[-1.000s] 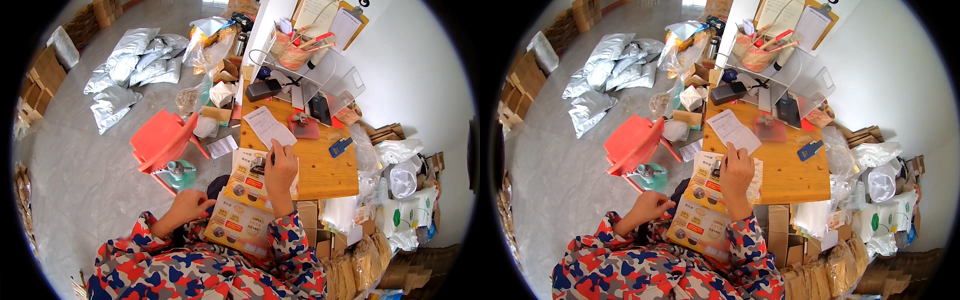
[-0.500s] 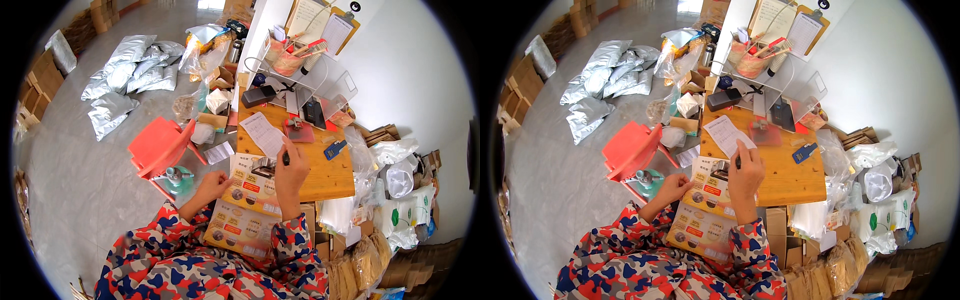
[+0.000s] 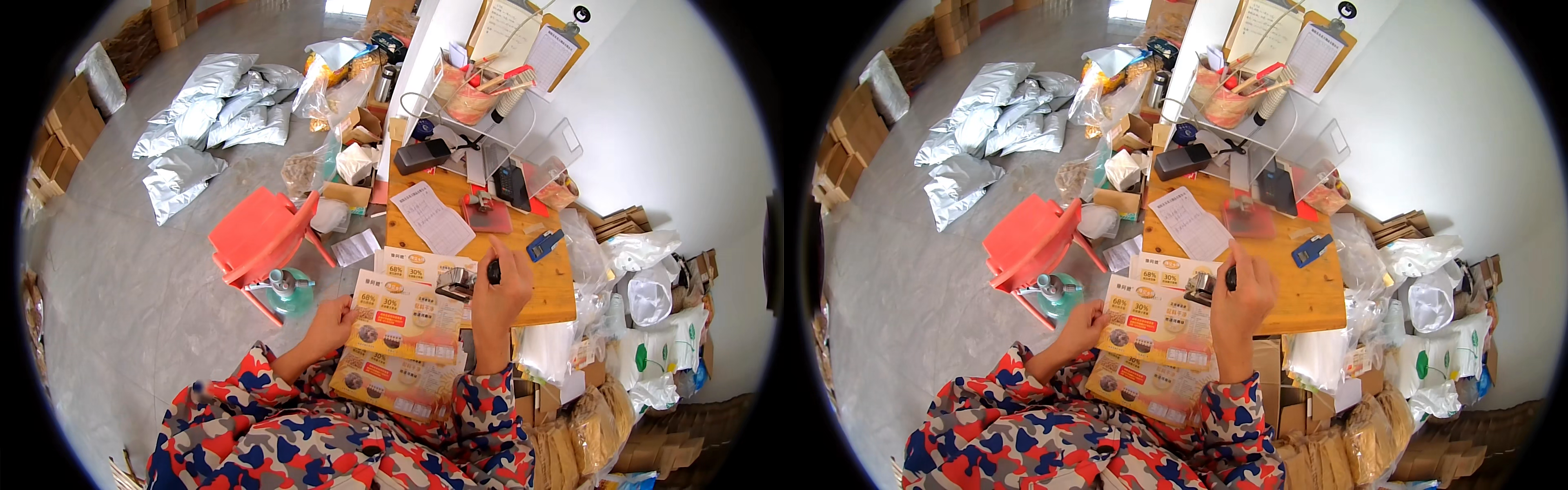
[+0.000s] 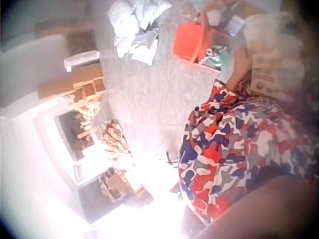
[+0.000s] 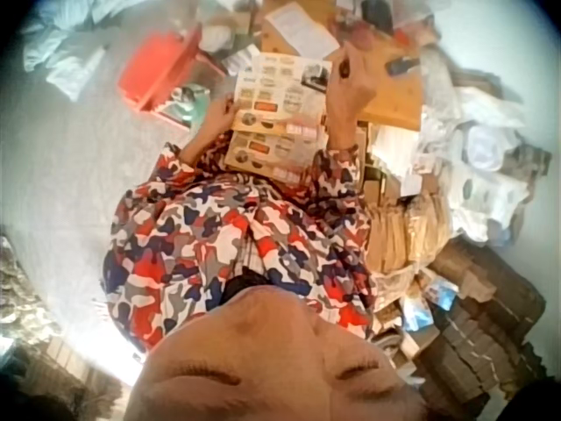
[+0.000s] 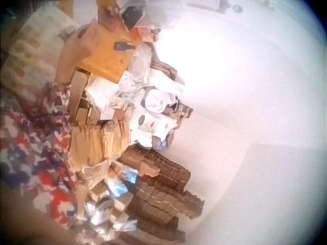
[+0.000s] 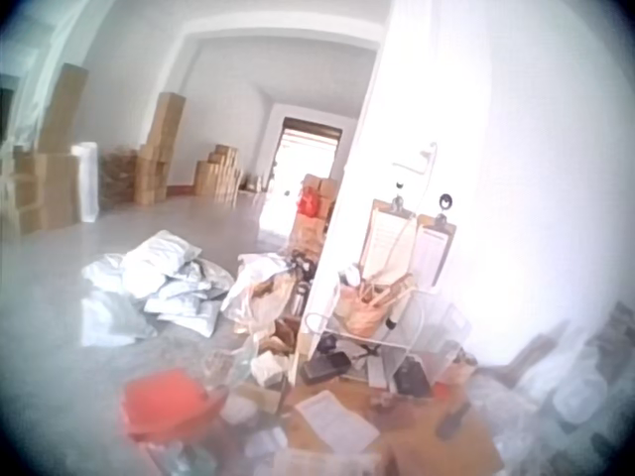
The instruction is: The person repeatedly stamps a stack of printed documents using a handheld stamping tool at a wooden table. They align each sheet, press the stamp, and move to the next document in sequence.
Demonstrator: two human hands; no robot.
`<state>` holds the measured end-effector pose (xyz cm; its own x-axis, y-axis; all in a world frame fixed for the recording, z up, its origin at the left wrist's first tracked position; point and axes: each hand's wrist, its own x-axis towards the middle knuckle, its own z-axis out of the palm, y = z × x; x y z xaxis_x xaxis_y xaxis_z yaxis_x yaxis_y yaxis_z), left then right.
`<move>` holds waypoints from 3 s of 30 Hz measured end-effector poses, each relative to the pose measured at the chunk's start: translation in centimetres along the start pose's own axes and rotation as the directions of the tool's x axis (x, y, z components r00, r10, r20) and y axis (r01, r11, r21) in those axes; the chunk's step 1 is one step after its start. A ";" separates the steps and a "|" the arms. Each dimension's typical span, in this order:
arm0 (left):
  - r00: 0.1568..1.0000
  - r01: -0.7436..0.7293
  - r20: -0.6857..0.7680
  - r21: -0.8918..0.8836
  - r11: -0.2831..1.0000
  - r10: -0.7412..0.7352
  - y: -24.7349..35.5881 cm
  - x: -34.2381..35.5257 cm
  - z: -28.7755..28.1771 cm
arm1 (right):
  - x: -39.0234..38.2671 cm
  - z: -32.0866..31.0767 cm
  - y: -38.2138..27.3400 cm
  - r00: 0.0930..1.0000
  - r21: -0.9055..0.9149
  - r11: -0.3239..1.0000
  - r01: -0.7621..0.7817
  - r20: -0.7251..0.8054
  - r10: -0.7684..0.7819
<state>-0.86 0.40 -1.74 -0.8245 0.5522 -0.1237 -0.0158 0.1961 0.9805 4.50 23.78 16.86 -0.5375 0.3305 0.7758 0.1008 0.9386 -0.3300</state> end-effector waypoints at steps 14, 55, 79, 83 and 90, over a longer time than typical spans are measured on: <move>0.990 0.018 0.105 0.573 0.819 -0.095 5.3 -5.2 -4.0 | -1.6 8.2 1.9 0.978 0.016 0.995 0.098 0.184 -0.099; 0.980 0.105 0.129 0.296 0.950 -0.149 1.5 -7.2 -1.0 | -0.4 3.9 2.2 0.996 0.037 0.996 0.078 0.034 -0.080; 0.994 0.109 -0.046 0.211 0.971 -0.101 2.8 5.2 1.7 | 0.9 2.1 0.1 0.996 0.071 0.997 0.028 -0.081 -0.022; 0.986 0.164 -0.055 0.243 0.956 -0.155 4.5 4.6 1.5 | 1.0 -0.1 0.1 0.997 0.029 0.999 0.039 -0.067 -0.037; 0.989 -0.064 -0.102 0.372 0.926 0.109 4.8 1.4 -0.7 | 0.6 -0.8 0.5 1.000 -0.013 1.000 0.003 -0.029 -0.004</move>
<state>-2.48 1.56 2.85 -0.8744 0.4851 0.0005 0.2487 0.4475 0.8590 4.85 24.57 17.58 -0.5137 0.3297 0.7921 0.1101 0.9409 -0.3203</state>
